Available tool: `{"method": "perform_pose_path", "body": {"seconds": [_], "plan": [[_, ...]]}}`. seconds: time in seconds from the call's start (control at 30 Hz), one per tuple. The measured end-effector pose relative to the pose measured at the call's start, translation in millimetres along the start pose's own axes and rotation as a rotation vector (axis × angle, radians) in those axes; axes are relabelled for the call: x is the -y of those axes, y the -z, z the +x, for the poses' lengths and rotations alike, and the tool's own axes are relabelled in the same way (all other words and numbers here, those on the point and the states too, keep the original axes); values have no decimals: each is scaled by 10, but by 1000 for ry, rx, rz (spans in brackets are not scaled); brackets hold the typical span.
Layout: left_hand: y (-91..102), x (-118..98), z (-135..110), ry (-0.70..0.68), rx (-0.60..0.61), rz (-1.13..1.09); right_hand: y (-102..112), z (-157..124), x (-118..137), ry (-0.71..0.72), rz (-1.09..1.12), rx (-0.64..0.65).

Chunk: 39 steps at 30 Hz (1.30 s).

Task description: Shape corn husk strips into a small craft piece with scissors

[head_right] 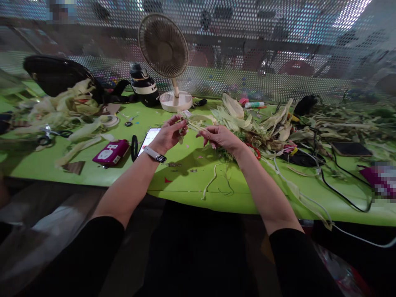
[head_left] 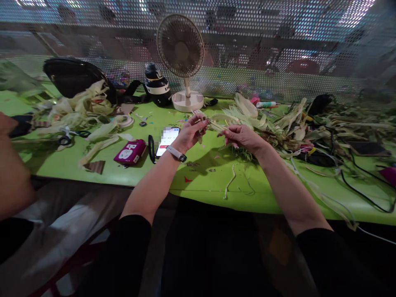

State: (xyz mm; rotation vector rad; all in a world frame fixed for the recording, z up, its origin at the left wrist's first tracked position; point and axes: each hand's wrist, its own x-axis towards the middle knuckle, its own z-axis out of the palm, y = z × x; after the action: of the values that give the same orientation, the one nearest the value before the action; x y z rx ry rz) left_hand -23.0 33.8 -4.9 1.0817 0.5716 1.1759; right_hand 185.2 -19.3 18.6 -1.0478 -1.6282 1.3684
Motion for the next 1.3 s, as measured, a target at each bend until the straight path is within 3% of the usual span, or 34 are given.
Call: {"method": "perform_pose_path", "body": {"seconds": [0.17, 0.33, 0.5, 0.73, 0.9, 1.17, 1.3], "plan": [[-16, -2, 23, 28, -117, -16, -41, 75, -36, 129, 88, -361], [-62, 42, -1, 68, -134, 27, -150, 75, -28, 314, 48, -506], [-111, 84, -45, 139, -78, 84, -175, 53, -26, 507, -29, -496], [-181, 128, -97, 121, -3, 126, -222, 20, -29, 323, -16, -266], [-171, 161, -90, 105, -4, 131, -215, 34, -24, 334, -113, -293], [-212, 133, -127, 83, 66, 173, -191, 54, -38, 309, -87, -353], [-212, 133, -130, 90, 15, 205, -192, 54, -62, 295, -140, -337]]}}
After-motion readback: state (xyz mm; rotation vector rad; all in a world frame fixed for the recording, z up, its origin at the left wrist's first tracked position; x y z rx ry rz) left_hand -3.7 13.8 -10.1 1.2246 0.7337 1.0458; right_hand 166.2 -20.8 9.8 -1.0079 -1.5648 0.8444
